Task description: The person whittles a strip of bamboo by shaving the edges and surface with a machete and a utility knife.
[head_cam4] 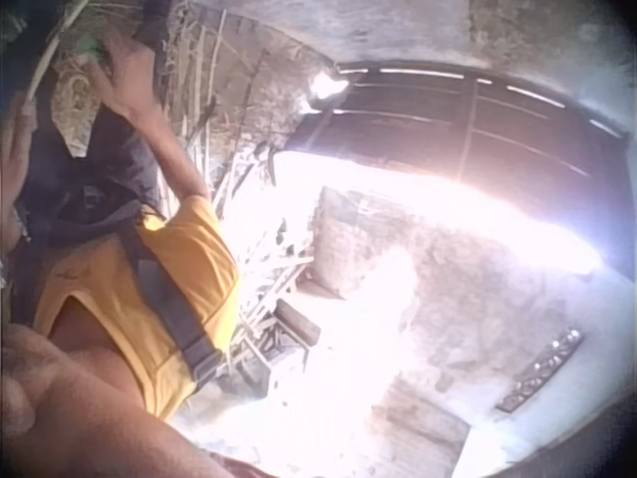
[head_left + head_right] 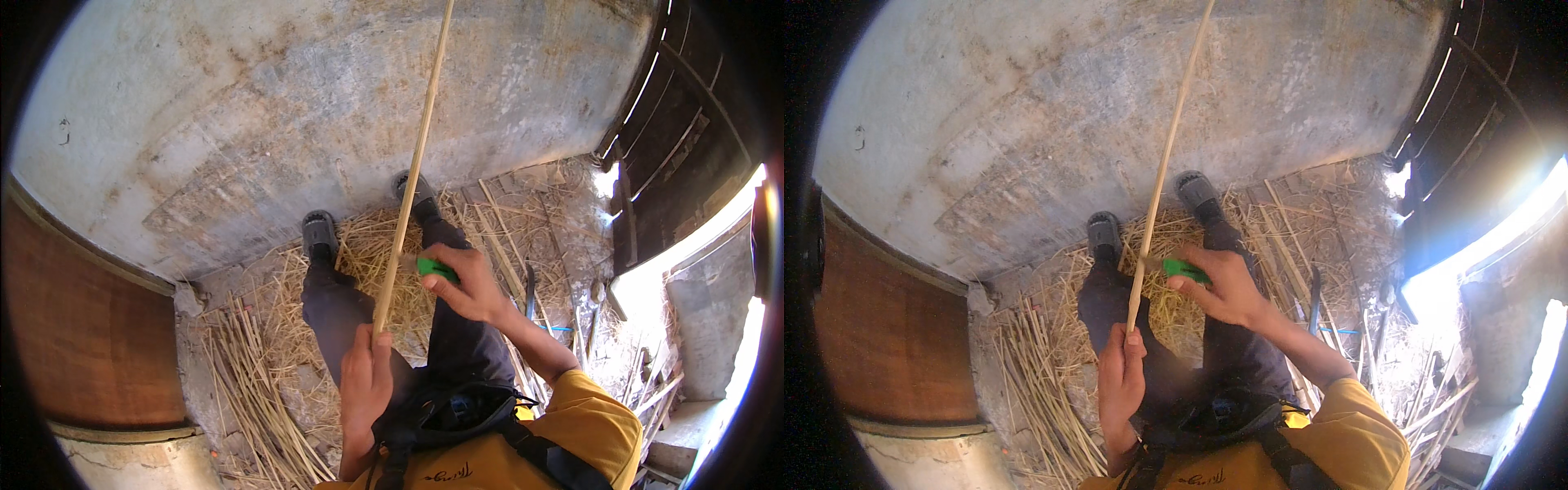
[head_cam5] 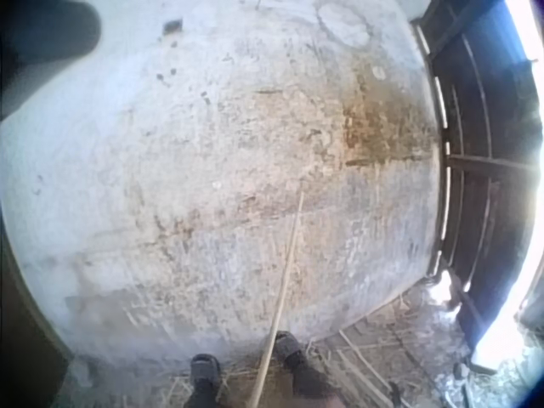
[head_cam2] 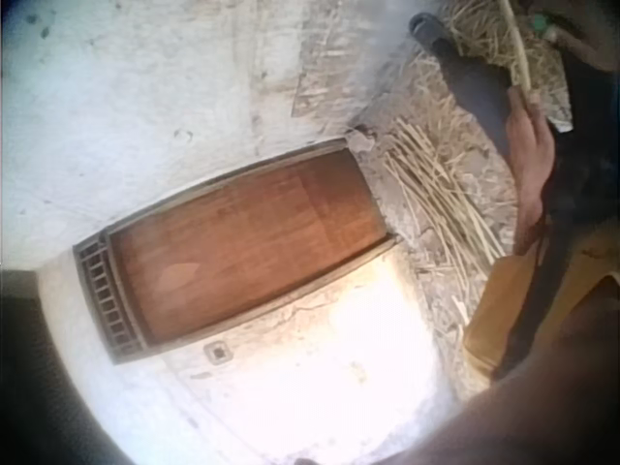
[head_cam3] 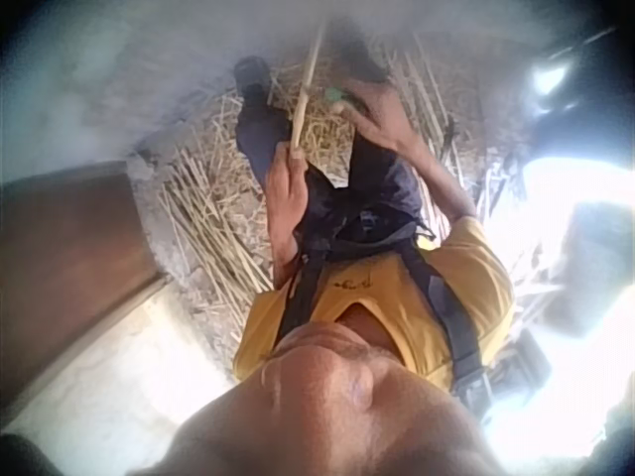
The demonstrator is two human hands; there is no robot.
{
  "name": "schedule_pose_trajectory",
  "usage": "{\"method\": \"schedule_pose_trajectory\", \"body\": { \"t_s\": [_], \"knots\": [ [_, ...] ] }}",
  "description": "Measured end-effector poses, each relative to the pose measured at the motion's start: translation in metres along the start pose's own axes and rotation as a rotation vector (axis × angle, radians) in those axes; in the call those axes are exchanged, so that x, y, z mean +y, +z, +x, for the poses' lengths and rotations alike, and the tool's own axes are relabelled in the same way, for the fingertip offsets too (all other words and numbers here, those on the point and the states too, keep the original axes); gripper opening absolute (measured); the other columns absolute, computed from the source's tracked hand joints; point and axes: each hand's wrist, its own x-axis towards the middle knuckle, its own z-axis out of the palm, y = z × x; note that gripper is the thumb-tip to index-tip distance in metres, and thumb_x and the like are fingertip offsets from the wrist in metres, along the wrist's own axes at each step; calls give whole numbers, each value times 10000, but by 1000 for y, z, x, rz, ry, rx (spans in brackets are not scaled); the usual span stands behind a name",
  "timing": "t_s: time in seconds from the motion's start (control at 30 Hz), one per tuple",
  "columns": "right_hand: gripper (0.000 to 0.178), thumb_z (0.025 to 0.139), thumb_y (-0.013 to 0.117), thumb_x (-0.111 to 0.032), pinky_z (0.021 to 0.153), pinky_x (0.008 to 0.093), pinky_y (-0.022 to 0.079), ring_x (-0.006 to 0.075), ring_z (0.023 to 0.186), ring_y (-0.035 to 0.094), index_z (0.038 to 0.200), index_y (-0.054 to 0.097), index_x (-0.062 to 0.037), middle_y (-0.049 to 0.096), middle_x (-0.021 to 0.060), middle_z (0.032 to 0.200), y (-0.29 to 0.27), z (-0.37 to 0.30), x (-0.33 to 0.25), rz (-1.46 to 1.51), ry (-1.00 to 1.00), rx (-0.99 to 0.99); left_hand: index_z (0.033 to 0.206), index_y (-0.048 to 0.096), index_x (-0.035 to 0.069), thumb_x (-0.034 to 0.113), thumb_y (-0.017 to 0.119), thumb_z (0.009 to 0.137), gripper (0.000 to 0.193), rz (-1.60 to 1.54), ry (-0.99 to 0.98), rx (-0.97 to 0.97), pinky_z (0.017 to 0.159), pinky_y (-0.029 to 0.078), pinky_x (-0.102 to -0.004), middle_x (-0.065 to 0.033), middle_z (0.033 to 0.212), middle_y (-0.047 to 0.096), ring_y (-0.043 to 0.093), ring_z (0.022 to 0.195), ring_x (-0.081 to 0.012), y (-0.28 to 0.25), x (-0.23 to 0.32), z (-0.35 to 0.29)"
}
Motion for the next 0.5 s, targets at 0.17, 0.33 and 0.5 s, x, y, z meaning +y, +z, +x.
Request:
{"method": "schedule_pose_trajectory", "body": {
  "t_s": [0.17, 0.33, 0.5],
  "knots": [
    [381, 920, 779, -371, 632, 403, 537, 349, 699, 687, 1111, 705, -49, 704, 109, 855, 13, -18, -1, -147, -230, -33, 1008, 548, -4, 231, 439, 1132, 287, -86, -20, -28, 605, 438, -460, -190, 708, 570, 587, 630, -381, 3, -10, -1],
    [360, 895, 792, -408, 558, 397, 523, 291, 614, 675, 1082, 725, -108, 741, 78, 920, 16, -22, -10, -271, -282, 15, 1007, 501, -16, 255, 413, 1140, 315, -172, -81, -116, 616, 437, -463, -189, 715, 568, 580, 639, -389, 4, -10, -5],
    [352, 887, 798, -426, 527, 373, 510, 272, 572, 665, 1047, 747, -117, 748, 51, 873, 11, -22, -17, -281, -278, 47, 1000, 489, -18, 238, 436, 1130, 292, -99, -6, -71, 607, 417, -491, -227, 718, 563, 579, 660, -453, 5, 0, -7]
  ]
}}
